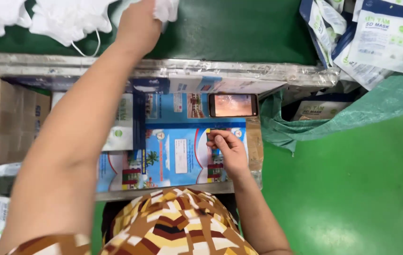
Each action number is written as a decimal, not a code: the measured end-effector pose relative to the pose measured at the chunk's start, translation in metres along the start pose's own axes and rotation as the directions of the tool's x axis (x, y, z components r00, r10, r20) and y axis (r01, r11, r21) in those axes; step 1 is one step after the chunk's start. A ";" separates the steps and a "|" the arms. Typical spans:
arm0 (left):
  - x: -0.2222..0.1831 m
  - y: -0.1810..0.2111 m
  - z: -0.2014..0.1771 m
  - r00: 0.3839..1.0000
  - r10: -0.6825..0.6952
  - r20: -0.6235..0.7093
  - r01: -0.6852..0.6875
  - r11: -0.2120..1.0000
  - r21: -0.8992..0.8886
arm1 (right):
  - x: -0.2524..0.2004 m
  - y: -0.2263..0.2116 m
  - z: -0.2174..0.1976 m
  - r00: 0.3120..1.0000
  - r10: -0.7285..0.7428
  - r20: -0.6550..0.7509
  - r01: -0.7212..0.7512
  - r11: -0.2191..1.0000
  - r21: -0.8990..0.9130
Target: Packing several face masks into a small plastic retail bag.
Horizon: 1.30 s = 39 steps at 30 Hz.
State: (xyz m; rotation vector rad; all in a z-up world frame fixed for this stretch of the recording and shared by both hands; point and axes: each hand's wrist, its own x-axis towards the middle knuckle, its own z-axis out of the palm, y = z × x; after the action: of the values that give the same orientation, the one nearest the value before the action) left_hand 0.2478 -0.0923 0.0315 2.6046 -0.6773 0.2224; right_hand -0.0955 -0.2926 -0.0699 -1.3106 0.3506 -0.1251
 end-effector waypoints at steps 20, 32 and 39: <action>-0.251 0.014 -0.021 0.860 0.389 0.330 -0.266 0.894 -0.361 | -0.006 -0.011 0.089 0.815 -0.418 0.400 0.577 0.638 -0.510; -0.252 0.015 -0.003 0.936 0.264 0.234 -0.169 0.918 -0.359 | -0.001 -0.010 0.086 0.897 -0.322 0.304 0.443 0.651 -0.617; -0.255 0.015 -0.006 0.951 0.293 0.095 -0.226 0.873 -0.433 | -0.007 0.023 0.080 0.873 -0.335 0.356 0.479 0.730 -0.488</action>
State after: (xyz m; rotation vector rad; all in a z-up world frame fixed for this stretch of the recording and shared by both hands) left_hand 0.0190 0.0066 -0.0236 2.1286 -1.0133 -0.0498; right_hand -0.0786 -0.2106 -0.0736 -1.9682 -0.1480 -0.2442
